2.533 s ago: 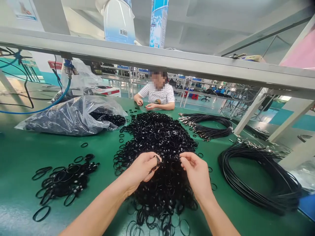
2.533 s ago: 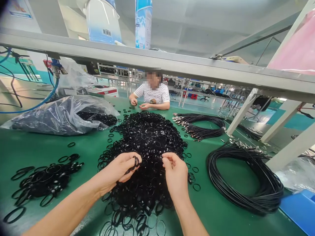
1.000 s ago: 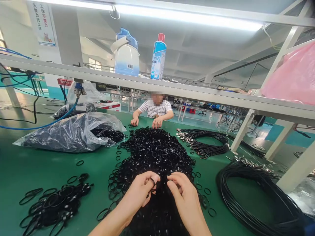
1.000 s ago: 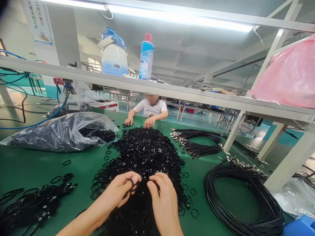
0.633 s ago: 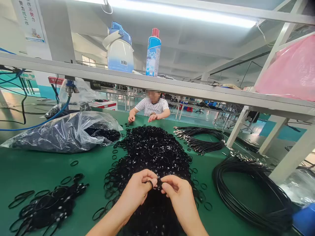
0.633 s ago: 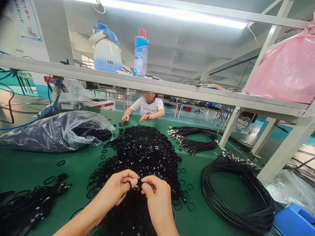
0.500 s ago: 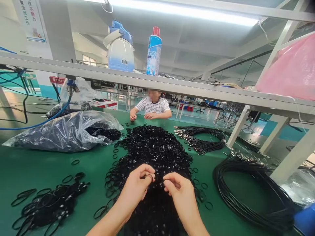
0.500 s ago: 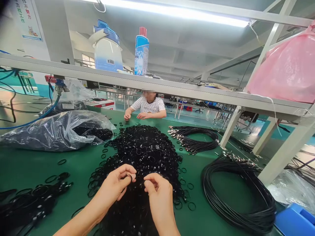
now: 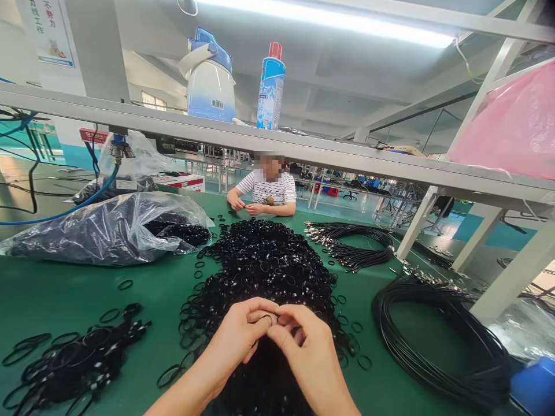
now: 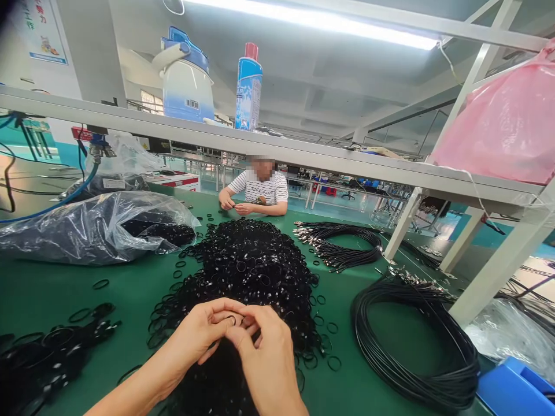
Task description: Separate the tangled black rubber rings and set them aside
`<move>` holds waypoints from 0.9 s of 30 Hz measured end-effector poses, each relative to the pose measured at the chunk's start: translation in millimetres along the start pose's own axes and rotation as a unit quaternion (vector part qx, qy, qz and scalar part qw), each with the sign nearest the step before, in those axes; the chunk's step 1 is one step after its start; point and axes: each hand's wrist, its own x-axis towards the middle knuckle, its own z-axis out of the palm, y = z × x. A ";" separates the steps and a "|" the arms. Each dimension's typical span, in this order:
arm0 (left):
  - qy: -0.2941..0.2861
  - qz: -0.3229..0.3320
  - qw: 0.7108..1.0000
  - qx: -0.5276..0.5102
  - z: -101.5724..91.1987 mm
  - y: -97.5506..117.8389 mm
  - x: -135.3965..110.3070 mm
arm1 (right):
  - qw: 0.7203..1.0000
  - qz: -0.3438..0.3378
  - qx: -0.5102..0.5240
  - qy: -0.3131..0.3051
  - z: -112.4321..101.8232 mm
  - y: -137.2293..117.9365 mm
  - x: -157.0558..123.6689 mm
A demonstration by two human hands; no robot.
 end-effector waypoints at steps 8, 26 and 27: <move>-0.021 -0.046 0.997 -0.063 -0.2 10.9 -8.4 | 0.989 -0.024 -0.120 0.077 -7.7 21.5 1.6; 0.008 -0.006 0.998 0.061 -0.7 7.5 -4.0 | 0.967 0.126 0.219 -0.021 8.0 23.2 6.3; 0.028 0.014 0.996 0.083 -2.2 5.9 -2.9 | 0.960 0.141 0.239 -0.021 8.3 25.9 7.6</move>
